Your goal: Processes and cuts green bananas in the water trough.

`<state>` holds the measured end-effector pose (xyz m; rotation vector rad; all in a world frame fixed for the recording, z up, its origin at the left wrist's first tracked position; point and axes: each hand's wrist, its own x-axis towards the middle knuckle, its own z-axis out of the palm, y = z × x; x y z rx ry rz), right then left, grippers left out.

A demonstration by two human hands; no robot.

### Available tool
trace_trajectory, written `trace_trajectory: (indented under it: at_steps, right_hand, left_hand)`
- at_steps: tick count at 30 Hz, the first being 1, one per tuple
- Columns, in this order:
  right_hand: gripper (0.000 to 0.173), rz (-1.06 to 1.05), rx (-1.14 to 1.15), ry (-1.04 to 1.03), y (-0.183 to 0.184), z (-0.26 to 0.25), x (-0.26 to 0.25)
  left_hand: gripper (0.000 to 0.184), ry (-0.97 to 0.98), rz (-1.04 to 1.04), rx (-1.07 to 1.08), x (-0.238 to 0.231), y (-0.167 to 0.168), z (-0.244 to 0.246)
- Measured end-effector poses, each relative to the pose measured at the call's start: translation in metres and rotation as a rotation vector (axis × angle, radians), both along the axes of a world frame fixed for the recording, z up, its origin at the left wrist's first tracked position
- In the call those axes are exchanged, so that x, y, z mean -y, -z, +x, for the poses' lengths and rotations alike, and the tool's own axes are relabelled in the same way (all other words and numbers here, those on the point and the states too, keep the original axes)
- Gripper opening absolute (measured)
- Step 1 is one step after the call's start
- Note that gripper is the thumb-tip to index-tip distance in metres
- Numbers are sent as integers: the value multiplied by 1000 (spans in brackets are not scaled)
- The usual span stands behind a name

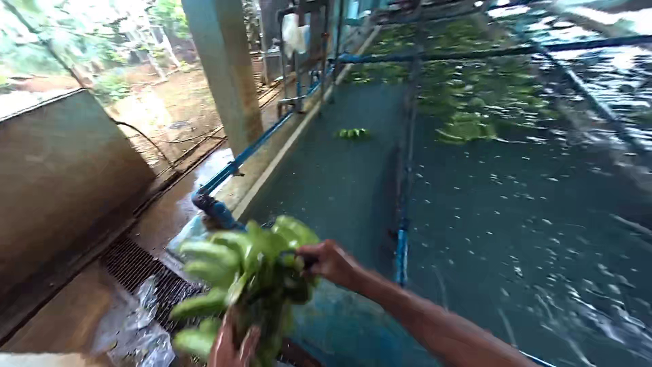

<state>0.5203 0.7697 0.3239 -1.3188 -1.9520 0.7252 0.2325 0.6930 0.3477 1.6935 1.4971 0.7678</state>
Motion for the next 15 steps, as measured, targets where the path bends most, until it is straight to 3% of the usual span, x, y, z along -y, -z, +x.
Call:
trace_trajectory:
  at_steps: [3,5,7,10,12,15]
  right_hand:
    - [28,103,179,443,-14,82,-4]
    - [29,162,238,658,-29,123,2]
    - [31,172,225,766,-47,152,18]
    - [33,96,98,763,-58,162,52]
    - [32,15,-59,647,-52,147,70]
    - [28,-42,-311,408,-30,113,81]
  left_hand:
    - [84,288,24,40,-96,-24,69]
    - [74,359,96,62,-124,-34,102]
    - [61,511,270,36,-132,-21,128]
    - [60,729,547,-31,-128,10,171]
    - [62,794,707,-77,-120,26,190]
    - [53,937,594,-165,-111,29,187]
